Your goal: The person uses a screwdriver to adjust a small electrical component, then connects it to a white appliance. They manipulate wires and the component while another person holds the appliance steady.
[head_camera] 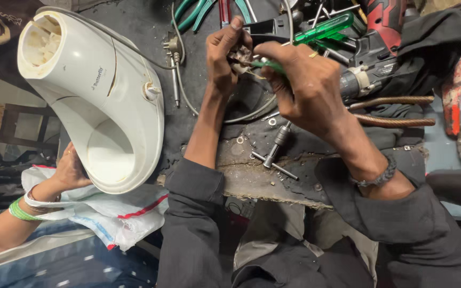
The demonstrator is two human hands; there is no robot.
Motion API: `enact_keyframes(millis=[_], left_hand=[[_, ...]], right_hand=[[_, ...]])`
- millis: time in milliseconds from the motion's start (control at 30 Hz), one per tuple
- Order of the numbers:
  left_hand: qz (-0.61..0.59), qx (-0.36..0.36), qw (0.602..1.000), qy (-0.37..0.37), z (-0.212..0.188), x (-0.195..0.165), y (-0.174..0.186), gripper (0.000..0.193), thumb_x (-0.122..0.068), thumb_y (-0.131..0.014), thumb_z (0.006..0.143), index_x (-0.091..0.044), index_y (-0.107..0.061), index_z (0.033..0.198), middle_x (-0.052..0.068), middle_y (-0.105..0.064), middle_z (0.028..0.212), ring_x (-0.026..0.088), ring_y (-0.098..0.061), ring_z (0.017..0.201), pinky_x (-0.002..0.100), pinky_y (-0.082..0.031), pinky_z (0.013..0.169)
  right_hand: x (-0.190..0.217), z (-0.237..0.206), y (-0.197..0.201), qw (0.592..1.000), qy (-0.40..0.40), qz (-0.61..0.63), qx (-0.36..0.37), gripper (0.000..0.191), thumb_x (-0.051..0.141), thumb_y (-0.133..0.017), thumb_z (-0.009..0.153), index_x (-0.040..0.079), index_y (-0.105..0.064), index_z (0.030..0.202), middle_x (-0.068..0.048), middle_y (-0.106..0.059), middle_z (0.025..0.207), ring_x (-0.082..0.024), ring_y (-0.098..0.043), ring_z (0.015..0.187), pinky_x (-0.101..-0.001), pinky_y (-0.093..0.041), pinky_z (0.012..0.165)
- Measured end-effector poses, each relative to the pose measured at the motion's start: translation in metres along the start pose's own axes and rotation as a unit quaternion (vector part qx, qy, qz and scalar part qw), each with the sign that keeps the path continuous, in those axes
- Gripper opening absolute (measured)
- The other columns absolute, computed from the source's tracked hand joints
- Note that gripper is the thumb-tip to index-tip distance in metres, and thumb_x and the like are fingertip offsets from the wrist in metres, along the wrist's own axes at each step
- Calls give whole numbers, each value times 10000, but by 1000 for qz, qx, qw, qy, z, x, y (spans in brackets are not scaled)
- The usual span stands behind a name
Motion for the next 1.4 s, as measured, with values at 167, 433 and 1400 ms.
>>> enact_keyframes(millis=[167,433,1400], left_hand=[[-28,2,999,16,-2,-2,-1,476,-447,-645,1018,-24,-696,807,60,-630,641,109,-554,492,246,-416,454],[-36,13,999,20,-3,-9,-3,492,-449,-641,1033,-7,-705,826,83,-641,656,129,-568,517,258,-429,478],[-6,21,1000,8,-5,-10,-3,522,-484,-584,1051,-22,-692,832,79,-622,639,131,-568,511,277,-432,477]], right_hand=[[-5,-3,-5,1000,-8,-23,6,163,83,-704,1099,43,-630,1238,-106,-726,937,-217,-678,757,-355,-505,653],[-5,-6,-4,999,-11,-37,-26,211,90,-571,1125,-3,-630,1305,-81,-667,850,-193,-644,708,-333,-491,637],[1,6,5,998,28,-47,-24,205,66,-670,1098,6,-571,1267,-137,-659,1059,-277,-618,946,-395,-502,825]])
Point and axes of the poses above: each hand's wrist, its own z-axis towards the middle knuckle, its own y-axis out of the back of the hand, x = y × z, the point moved 1 cm from there along z, towards the middle knuckle
